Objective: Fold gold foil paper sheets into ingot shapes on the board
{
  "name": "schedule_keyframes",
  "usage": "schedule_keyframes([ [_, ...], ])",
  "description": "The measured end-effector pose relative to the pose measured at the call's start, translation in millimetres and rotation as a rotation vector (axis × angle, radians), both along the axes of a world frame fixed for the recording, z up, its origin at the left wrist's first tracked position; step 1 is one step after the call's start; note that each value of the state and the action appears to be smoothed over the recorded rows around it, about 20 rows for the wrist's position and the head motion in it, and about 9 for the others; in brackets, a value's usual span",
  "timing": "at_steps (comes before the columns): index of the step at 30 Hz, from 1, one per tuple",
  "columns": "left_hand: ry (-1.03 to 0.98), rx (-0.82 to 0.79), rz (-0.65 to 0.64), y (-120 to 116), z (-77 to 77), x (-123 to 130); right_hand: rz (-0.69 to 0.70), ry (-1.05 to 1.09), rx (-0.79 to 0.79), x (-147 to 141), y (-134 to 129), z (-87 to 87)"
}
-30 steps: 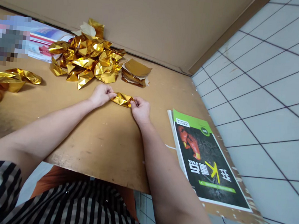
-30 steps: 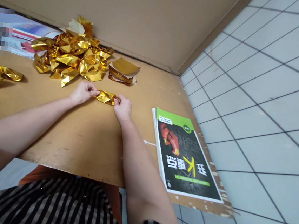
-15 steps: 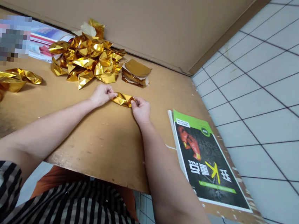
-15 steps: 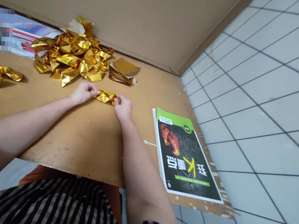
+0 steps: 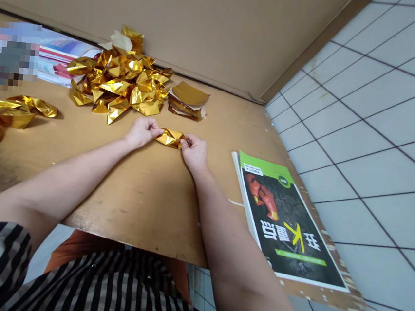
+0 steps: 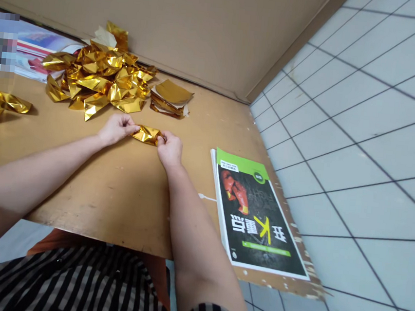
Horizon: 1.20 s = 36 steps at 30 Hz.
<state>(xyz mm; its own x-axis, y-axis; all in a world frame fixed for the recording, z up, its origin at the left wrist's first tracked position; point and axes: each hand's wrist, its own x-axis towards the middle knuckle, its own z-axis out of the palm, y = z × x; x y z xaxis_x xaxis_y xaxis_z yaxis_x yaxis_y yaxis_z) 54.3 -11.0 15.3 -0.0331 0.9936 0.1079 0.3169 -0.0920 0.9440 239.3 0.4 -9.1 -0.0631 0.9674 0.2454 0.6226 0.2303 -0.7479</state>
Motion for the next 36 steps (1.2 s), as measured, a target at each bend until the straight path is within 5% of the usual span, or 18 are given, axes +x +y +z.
schedule_keyframes([
  [36, -0.238, 0.0, 0.0, 14, -8.2, -2, -0.014, 0.367, -0.09, 1, -3, 12.8],
])
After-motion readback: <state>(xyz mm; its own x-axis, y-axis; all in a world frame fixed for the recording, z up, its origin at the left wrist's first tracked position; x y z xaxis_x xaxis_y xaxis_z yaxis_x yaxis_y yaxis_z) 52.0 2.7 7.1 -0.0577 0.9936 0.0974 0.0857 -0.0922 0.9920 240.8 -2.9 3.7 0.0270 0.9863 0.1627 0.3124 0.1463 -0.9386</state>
